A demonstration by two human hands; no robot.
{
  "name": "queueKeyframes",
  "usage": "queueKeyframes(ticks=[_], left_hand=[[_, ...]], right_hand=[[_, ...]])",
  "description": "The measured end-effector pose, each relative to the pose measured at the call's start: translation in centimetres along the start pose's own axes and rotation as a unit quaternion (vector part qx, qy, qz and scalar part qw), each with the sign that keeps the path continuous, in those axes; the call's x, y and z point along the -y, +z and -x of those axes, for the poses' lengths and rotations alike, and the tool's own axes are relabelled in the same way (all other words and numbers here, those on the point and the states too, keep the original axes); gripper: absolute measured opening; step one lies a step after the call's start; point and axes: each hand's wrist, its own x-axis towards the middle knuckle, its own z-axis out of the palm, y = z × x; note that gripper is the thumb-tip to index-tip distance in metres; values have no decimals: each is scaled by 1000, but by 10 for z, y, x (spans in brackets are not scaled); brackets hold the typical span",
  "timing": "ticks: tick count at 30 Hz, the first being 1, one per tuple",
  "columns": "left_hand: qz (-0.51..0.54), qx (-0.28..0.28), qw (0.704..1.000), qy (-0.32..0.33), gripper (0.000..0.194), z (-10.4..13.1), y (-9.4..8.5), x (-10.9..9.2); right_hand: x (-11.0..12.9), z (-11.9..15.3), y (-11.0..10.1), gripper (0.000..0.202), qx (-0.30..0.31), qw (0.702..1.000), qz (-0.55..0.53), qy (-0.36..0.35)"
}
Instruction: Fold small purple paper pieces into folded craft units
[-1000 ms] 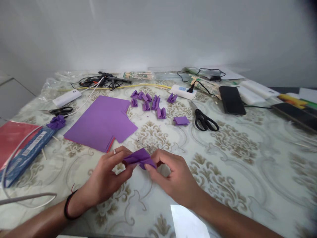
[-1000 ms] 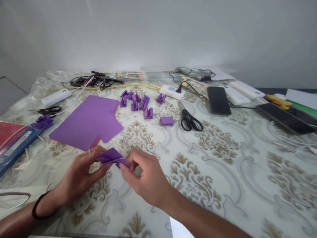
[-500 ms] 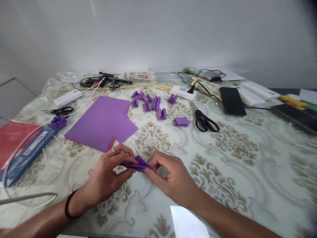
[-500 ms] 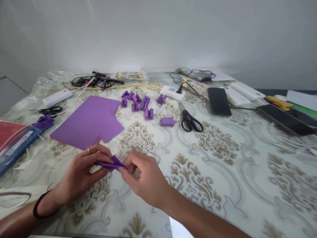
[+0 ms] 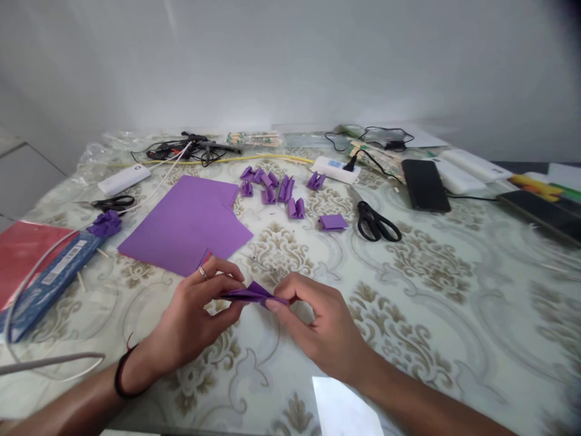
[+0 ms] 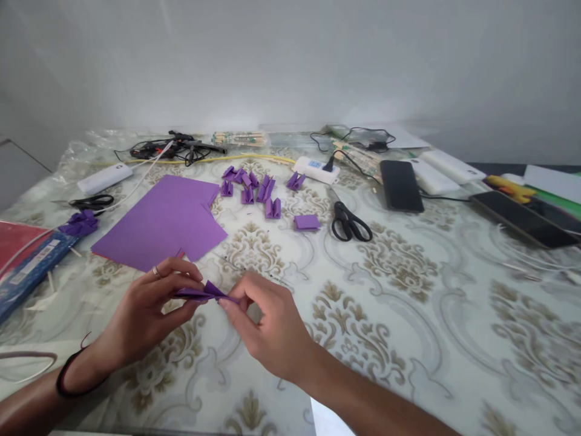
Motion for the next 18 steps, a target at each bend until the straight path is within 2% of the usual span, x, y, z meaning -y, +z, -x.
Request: queueKeyframes(ticks=[3, 6, 10, 18], left_hand=[[-30, 3, 999, 18, 20, -1, -1, -1], [-46, 8, 998, 35, 17, -2, -1, -2], [-67, 4, 997, 30, 15, -1, 0, -3], [-47, 54, 997, -4, 13, -1, 1, -1]], right_hand=[[0, 0, -1, 24, 1, 1000, -7, 8], [-1, -1, -3, 23, 6, 998, -30, 46], [-2, -2, -5, 26, 18, 993, -72, 86], [3, -1, -5, 25, 14, 998, -34, 44]])
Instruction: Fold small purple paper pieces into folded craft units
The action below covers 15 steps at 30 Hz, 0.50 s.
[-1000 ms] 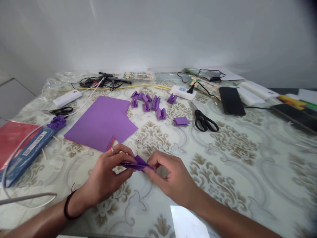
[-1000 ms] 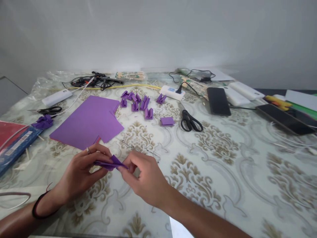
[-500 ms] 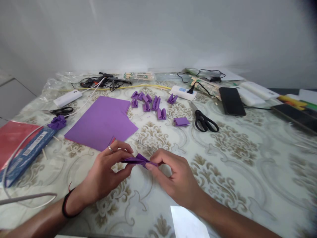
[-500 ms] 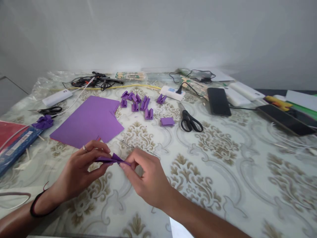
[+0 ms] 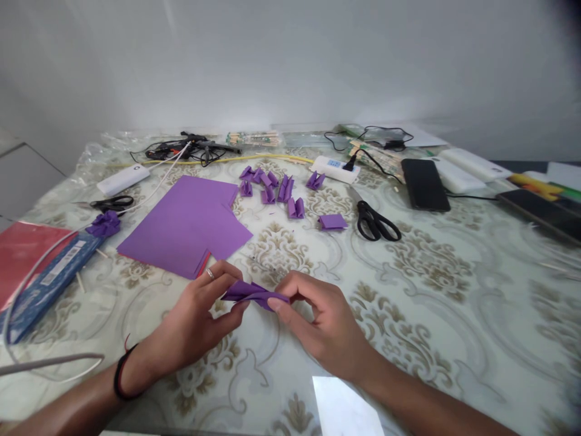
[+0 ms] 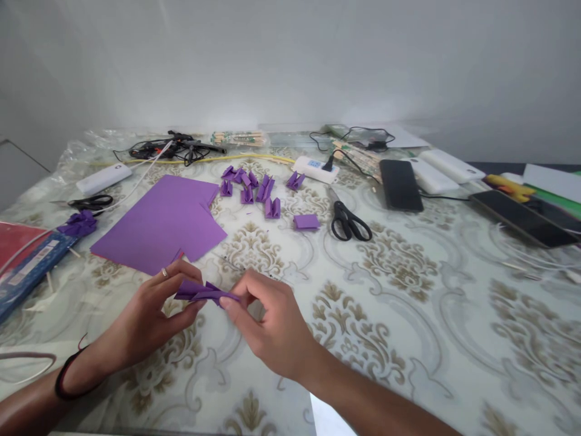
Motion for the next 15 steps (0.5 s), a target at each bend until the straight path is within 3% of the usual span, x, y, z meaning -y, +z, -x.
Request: queueKeyframes(ticks=[15], left_hand=[[35, 29, 996, -77, 8, 3, 3, 3]], right_hand=[[-3, -1, 1, 25, -9, 998, 29, -47]])
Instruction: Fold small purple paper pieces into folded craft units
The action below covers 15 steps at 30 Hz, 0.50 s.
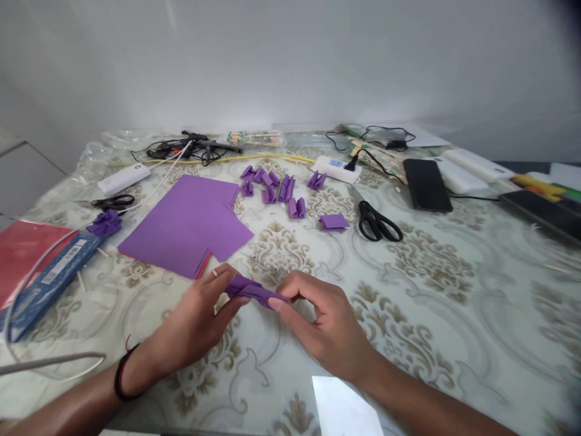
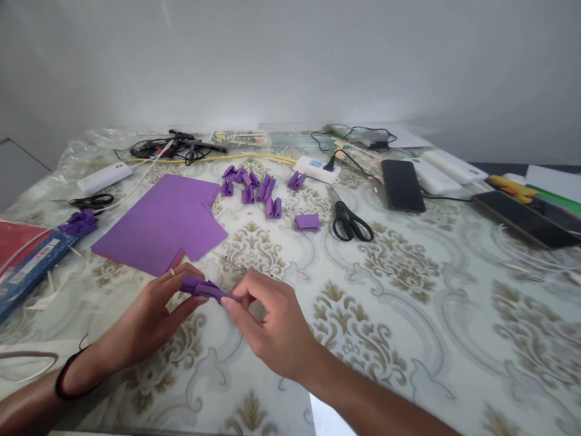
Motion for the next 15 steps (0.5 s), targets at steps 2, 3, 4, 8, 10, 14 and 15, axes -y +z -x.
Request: queueKeyframes(ticks=[2, 3, 4, 8, 10, 14, 15], left_hand=[[8, -3, 1000, -5, 8, -1, 0, 0], [10, -4, 1000, -9, 7, -1, -1, 0], [12, -6, 1000, -14, 7, -1, -1, -1], [54, -5, 998, -34, 8, -1, -2, -1], [132, 10, 989, -61, 9, -2, -2, -1], [294, 24, 946, -133, 13, -3, -1, -1], [308, 20, 940, -146, 13, -3, -1, -1]], right_hand=[[0, 0, 0, 25, 0, 1000, 0, 3], [0, 0, 0, 24, 1, 1000, -1, 4], [0, 0, 0, 23, 2, 1000, -2, 4], [2, 0, -2, 21, 1, 1000, -14, -6], [3, -1, -2, 21, -2, 1000, -19, -3], [3, -1, -3, 24, -6, 999, -35, 25], [3, -1, -3, 24, -5, 998, -42, 37]])
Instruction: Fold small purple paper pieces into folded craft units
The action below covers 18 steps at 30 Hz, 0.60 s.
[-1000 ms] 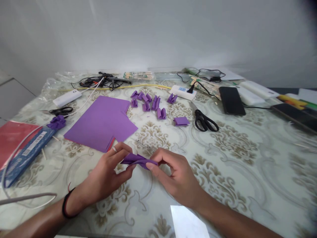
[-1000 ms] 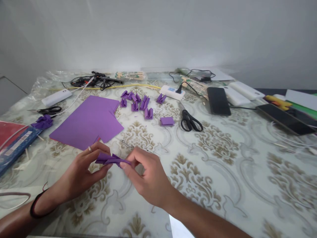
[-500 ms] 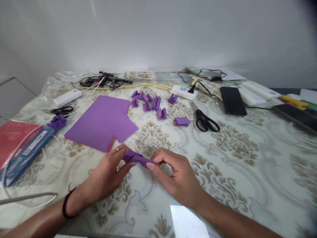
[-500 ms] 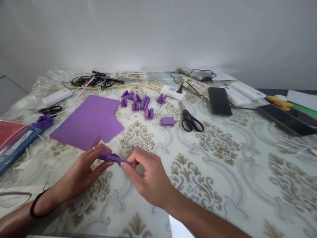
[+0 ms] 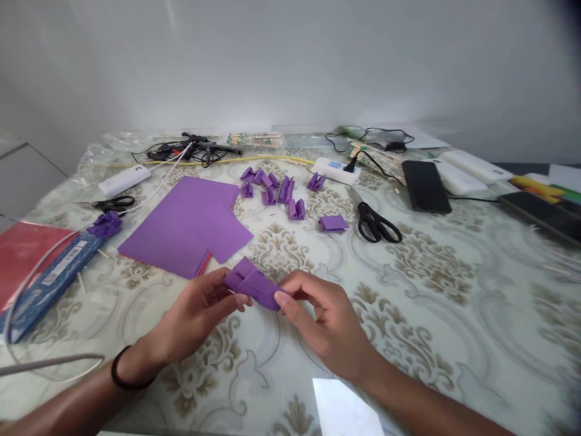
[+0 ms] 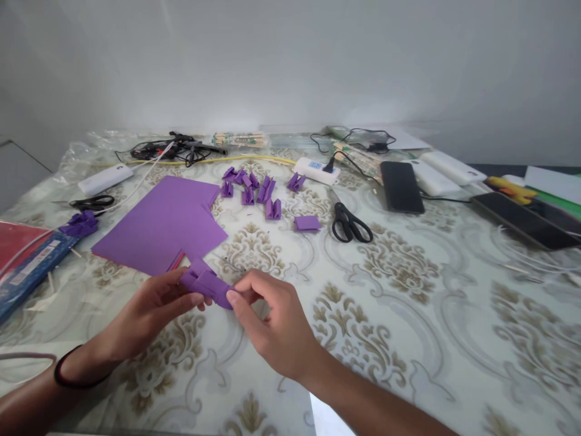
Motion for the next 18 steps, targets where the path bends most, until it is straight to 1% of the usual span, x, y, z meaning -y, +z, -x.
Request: queueKeyframes(ticks=[3, 5, 9, 18], left_hand=[[18, -20, 1000, -10, 12, 0, -1, 0], [29, -29, 999, -9, 10, 0, -2, 1], [49, -45, 998, -5, 9, 0, -3, 3], [131, -71, 989, -6, 23, -1, 3, 3]], right_hand=[[0, 0, 0, 24, 1, 999, -19, 39], [0, -1, 0, 23, 1, 998, -25, 50], [-1, -2, -1, 21, -1, 999, -28, 47], [-5, -3, 1, 18, 1, 998, -45, 50]])
